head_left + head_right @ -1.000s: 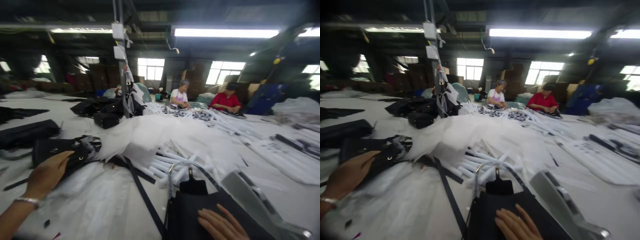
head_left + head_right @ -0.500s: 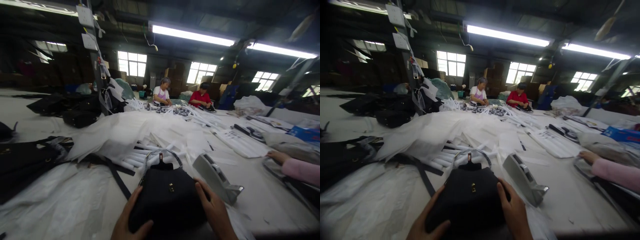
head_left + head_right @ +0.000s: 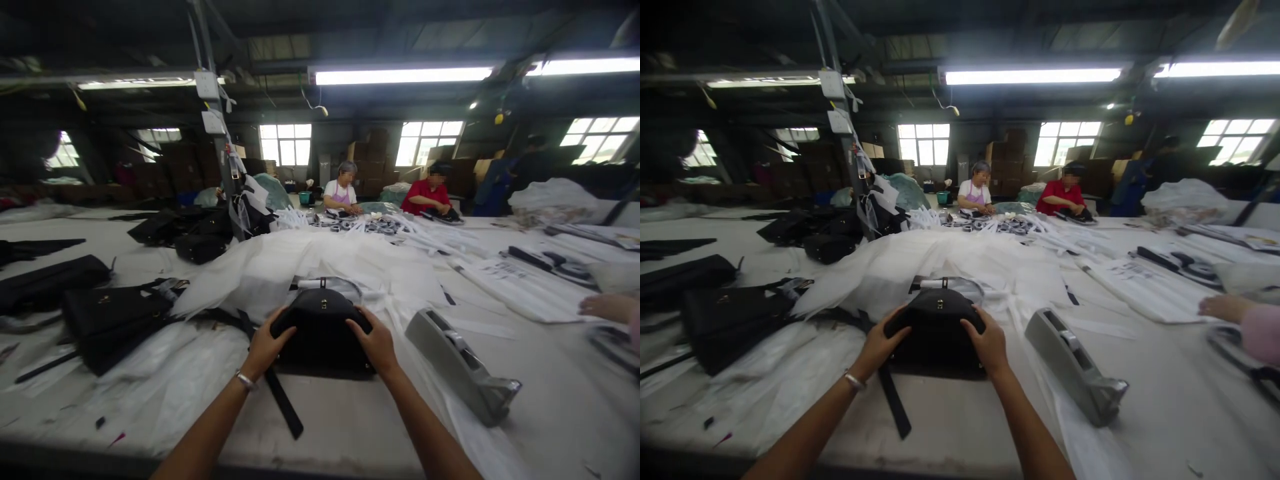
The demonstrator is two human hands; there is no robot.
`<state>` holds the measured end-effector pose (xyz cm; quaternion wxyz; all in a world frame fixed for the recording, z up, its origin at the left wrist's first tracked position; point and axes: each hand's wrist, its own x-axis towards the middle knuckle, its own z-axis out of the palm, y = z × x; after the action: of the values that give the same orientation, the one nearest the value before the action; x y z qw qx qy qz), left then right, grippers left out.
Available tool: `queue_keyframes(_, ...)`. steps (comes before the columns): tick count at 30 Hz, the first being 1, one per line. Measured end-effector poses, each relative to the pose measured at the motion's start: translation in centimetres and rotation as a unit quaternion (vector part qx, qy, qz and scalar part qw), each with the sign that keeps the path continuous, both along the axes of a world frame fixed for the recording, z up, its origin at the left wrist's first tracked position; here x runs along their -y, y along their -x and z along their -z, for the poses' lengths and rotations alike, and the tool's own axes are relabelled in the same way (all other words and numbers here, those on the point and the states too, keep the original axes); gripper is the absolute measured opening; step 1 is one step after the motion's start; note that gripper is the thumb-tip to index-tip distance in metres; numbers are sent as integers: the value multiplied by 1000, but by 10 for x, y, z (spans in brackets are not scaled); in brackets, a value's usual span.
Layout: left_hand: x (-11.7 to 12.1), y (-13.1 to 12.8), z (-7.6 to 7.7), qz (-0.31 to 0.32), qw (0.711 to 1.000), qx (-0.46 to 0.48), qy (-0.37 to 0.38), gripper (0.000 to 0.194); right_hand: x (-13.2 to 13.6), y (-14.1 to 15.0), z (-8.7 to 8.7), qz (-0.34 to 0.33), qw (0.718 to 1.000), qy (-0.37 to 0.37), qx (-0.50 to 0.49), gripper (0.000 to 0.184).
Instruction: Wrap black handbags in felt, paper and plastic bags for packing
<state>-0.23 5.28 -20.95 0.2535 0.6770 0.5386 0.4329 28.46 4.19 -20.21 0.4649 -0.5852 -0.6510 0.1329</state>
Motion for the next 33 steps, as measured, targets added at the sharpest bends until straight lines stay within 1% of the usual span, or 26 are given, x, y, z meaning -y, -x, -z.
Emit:
queue_keyframes(3,33,11,-3,37,999,-2,18,72,32,-23,-7,-45,999,-1,28,54)
queue_keyframes(5,50,17,-8,65,997,-18,28,78,51,-34,-9,-84,994,8,72,65)
queue_keyframes(6,55,19,-12,80,996,-37,28,80,56,-38,-10,-101,989,11,106,72)
queue_keyframes(8,57,18,-19,102,991,-90,19,86,59,-40,-11,-119,976,11,180,84)
queue_keyframes(10,54,14,-24,102,985,-142,0,86,55,-39,-13,-108,968,3,228,86)
queue_keyframes(13,61,14,-26,77,978,-192,-37,78,58,-38,-15,-76,965,-22,251,77)
queue_keyframes(14,67,16,-25,70,974,-208,-50,77,65,-40,-15,-74,961,-32,263,76)
queue_keyframes(16,83,22,-23,65,965,-243,-68,82,85,-47,-13,-83,947,-50,307,75)
queue_keyframes(19,105,26,-25,88,943,-309,-88,98,115,-56,-14,-93,915,-67,387,84)
queue_keyframes(21,108,18,-31,113,924,-348,-112,113,123,-54,-20,-99,897,-72,425,93)
queue_keyframes(22,107,12,-33,129,914,-365,-121,119,123,-50,-24,-111,890,-71,436,98)
queue_keyframes(24,98,-3,-38,168,898,-387,-124,129,114,-40,-31,-152,882,-52,443,108)
queue_keyframes(26,89,-16,-38,197,892,-393,-107,133,99,-29,-35,-193,881,-12,432,114)
queue_keyframes(28,81,-22,-35,209,893,-389,-86,129,86,-23,-34,-222,880,28,418,112)
queue_keyframes(29,79,-23,-32,212,894,-387,-81,124,80,-21,-31,-231,881,43,411,109)
queue_keyframes(31,77,-21,-23,219,890,-391,-89,107,75,-22,-21,-237,883,56,402,101)
queue_keyframes(33,78,-16,-8,220,880,-402,-126,82,75,-23,-3,-236,878,46,414,93)
